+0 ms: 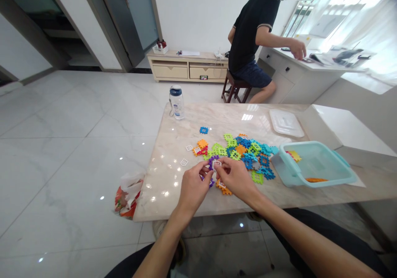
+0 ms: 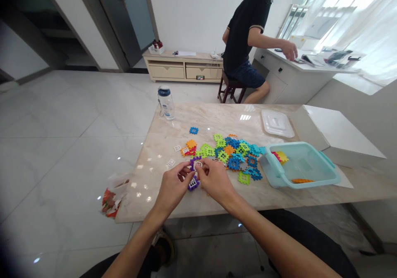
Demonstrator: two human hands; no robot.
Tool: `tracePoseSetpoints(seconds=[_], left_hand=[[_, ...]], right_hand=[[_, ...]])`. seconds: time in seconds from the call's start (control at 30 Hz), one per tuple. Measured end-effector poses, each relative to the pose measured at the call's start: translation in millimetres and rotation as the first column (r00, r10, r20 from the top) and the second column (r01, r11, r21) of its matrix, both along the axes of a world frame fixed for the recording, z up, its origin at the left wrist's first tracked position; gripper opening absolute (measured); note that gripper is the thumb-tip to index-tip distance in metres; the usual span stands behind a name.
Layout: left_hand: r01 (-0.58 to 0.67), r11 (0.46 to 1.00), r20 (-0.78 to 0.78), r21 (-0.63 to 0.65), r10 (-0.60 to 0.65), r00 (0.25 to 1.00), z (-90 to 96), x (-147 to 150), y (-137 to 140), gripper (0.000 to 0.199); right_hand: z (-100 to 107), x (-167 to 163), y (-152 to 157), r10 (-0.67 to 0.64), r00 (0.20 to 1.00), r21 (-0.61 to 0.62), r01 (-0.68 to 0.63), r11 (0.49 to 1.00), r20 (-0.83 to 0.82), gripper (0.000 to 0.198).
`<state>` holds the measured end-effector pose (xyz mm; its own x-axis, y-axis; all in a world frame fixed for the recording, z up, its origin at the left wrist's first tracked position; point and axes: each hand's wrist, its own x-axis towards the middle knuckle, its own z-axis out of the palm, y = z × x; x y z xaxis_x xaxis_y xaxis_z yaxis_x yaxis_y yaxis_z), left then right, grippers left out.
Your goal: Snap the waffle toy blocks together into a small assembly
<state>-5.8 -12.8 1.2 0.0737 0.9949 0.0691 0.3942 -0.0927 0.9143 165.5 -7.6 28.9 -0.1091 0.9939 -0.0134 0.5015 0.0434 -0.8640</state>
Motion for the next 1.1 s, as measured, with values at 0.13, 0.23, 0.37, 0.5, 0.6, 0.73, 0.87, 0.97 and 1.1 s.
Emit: tracePoseSetpoints(seconds=[0.13, 0.23, 0.37, 0.5, 0.6, 0.73, 0.87, 0.97, 1.1], left_hand=[[0.04, 0.999, 0.043, -0.017, -0.039, 0.998, -0.8, 1.2, -1.6, 0.031], [0.046, 0.999, 0.072, -0.023, -0.045, 0.996, -1.5, 1.9, -2.0, 0.031], [0.044, 0.998, 0.114, -0.04, -0.039, 0.993, -0.1, 2.3, -1.5, 0.032], [0.029, 0.999, 0.114, -0.044, -0.024, 0.993, 2.6, 2.9, -1.9, 0.03], [0.026, 0.999, 0.101, -0.04, -0.022, 0.995, 3.7, 3.0, -2.6, 0.029], [0.014, 0.999, 0.087, -0.03, -0.012, 0.996, 3.6, 2.4, -2.9, 0.028], [0.009, 1.0, 0.072, -0.021, -0.008, 0.997, 3.3, 1.6, -2.6, 0.027], [0.003, 1.0, 0.069, -0.012, -0.002, 0.998, 2.9, 1.3, -2.4, 0.026], [-0.006, 1.0, 0.063, -0.015, 0.007, 0.998, 1.2, 0.9, -2.6, 0.026]], right_hand=[[0.4, -1.0, 0.2, -0.015, 1.0, 0.004, 0.015, 1.0, -0.02, 0.021], [0.1, -1.2, 0.1, -0.025, 0.998, -0.007, 0.025, 1.0, -0.051, 0.02], [-1.0, -0.8, 0.3, -0.042, 0.997, -0.006, 0.042, 0.999, -0.067, 0.019], [-1.7, -0.3, 0.7, -0.053, 0.998, 0.008, 0.054, 0.999, -0.044, 0.017], [-0.6, -0.2, 0.5, -0.044, 0.998, 0.01, 0.045, 0.999, -0.034, 0.018], [2.0, -0.9, -0.3, -0.02, 0.999, 0.005, 0.02, 1.0, -0.029, 0.017], [1.9, -1.3, -1.0, -0.007, 1.0, 0.013, 0.008, 1.0, -0.018, 0.016], [0.7, -1.0, -1.1, 0.003, 1.0, 0.024, -0.002, 1.0, -0.018, 0.016], [0.1, -0.3, -0.7, 0.013, 1.0, 0.022, -0.012, 1.0, -0.024, 0.016]])
